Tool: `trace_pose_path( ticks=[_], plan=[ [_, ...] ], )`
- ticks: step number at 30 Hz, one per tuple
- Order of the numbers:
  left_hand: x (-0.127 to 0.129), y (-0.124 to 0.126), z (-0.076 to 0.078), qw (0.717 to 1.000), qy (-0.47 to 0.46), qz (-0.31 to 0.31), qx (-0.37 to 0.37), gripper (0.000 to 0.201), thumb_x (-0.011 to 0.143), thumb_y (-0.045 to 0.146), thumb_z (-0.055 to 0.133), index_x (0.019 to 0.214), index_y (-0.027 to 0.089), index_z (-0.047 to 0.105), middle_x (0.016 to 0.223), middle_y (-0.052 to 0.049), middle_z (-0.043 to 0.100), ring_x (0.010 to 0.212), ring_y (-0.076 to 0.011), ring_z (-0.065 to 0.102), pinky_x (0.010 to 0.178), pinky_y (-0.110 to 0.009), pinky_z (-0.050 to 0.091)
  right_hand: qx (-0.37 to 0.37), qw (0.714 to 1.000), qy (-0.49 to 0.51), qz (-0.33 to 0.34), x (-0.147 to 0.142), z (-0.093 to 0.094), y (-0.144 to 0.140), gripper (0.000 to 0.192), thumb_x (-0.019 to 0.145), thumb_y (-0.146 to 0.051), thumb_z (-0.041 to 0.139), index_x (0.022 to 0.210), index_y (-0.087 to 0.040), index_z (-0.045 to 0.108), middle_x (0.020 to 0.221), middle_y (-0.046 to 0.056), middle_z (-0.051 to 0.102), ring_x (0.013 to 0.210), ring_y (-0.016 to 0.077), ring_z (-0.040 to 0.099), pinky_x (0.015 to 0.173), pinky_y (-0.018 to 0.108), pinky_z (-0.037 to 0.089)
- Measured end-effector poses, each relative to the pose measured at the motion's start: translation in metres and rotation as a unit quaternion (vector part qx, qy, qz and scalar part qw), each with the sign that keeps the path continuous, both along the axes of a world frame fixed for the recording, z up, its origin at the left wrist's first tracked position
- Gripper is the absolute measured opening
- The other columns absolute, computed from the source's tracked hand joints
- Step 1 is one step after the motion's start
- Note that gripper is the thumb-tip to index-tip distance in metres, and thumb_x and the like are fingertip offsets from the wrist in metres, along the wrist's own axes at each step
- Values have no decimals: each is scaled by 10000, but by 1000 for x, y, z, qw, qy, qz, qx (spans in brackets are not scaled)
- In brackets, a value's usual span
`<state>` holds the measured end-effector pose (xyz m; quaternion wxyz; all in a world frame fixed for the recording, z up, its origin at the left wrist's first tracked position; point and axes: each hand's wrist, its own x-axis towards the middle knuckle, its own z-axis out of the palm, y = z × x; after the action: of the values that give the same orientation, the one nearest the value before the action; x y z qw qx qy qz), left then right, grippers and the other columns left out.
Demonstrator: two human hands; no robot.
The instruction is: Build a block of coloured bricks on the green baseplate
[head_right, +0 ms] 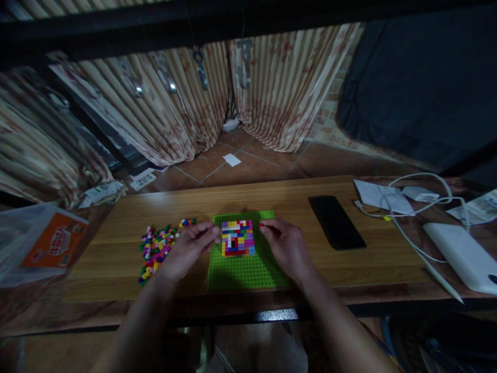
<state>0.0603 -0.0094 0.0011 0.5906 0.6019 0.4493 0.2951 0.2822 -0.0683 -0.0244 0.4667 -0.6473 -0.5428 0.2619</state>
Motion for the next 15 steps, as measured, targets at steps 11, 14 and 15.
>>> trace_pose_path(
  ticks=[11,14,15],
  plan=[
    [-5,5,-4,994,80,32,63,212,801,334,584,766,135,652,652,18,541,627,-106,453,593,-224,350,-76,997,-9,-8,-15,-12,10,175,795,-353,627,840,-213,722,829,46,747,747,205,679,710,337,506],
    [-3,6,-10,994,87,13,68,233,815,348,569,786,135,659,676,5,574,647,-116,484,608,-231,371,-86,996,14,-11,-15,-16,11,178,766,-378,657,788,-210,711,774,36,735,705,196,668,674,325,499],
    [-3,6,-13,994,86,7,71,240,819,355,567,792,136,660,682,3,581,648,-118,489,607,-231,374,-87,996,23,-11,-15,-17,11,181,756,-385,666,769,-209,707,760,33,731,696,193,663,669,321,497]
  ],
)
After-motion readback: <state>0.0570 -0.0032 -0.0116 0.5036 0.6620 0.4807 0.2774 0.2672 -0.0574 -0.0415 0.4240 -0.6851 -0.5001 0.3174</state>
